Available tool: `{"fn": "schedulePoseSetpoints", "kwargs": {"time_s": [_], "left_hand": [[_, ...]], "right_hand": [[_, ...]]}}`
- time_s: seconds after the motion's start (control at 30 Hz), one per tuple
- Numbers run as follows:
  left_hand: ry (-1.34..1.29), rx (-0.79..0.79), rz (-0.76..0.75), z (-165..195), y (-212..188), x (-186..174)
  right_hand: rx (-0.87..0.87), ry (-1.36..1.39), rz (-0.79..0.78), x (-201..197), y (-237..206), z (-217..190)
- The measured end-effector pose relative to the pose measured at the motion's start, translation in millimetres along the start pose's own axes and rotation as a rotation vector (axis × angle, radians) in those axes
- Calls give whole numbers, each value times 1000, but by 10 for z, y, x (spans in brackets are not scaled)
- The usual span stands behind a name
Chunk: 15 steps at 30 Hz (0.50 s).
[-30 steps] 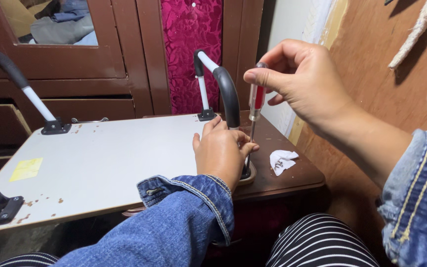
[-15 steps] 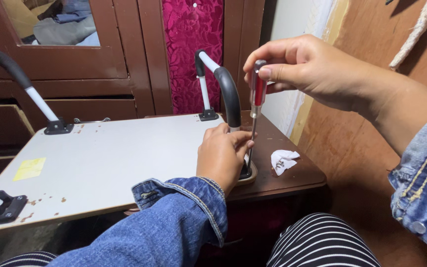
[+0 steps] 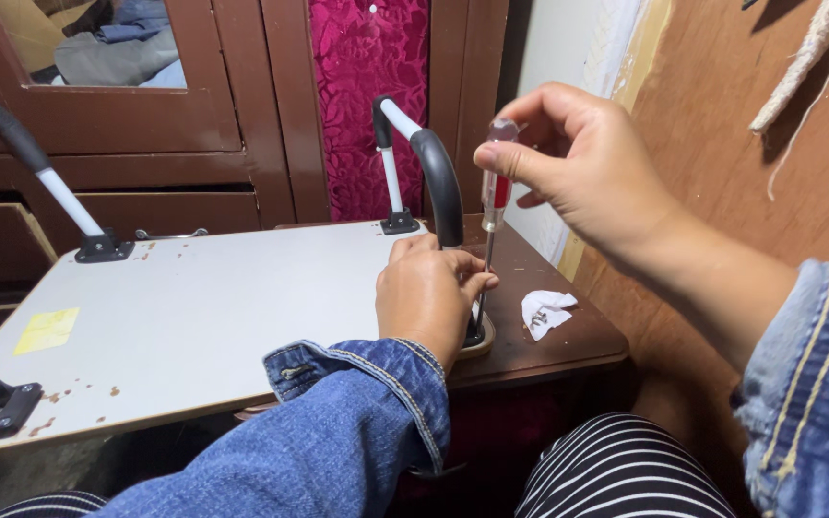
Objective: The person uses a red-handled screwdriver to tighten screws on the black mounting brackets that hold the metal handles of a small white folding table, working on one bracket and then the other while the table rests on their lap.
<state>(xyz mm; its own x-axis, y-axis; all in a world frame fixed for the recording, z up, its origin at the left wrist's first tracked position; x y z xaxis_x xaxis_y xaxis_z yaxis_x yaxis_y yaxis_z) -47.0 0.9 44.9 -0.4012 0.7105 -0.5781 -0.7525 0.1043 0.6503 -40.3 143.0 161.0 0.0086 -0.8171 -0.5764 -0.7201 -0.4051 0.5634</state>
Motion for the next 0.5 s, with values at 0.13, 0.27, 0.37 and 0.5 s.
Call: {"fn": "schedulePoseSetpoints", "kwargs": {"time_s": [0.13,0.27,0.37,0.5], "left_hand": [[20,2,4,19,-3,-25],[22,-38,-28,5,-8,-9],[-15,11,-55,-19,-9,3],[-169,16,-190,-66,-33,81]], "right_hand": [[-86,-20,45,35,-13,-32],[-73,-5,-87,13,49,-61],[-19,116,-278,-36,72,-71],[55,292,-494,-54,81,-58]]}}
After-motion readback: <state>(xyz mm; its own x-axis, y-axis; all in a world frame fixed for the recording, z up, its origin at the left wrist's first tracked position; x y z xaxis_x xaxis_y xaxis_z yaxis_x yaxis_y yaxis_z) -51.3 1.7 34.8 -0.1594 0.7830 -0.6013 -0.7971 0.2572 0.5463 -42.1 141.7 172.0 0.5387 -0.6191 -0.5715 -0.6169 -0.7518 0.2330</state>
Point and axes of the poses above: each hand's wrist, its own y-axis towards the middle knuckle, its own x-axis out of the palm, z = x × y, the point moved 4 cm from there along y, towards the middle knuckle, and after that the axes turned 10 degrees about -z, right-handed, at the moved point
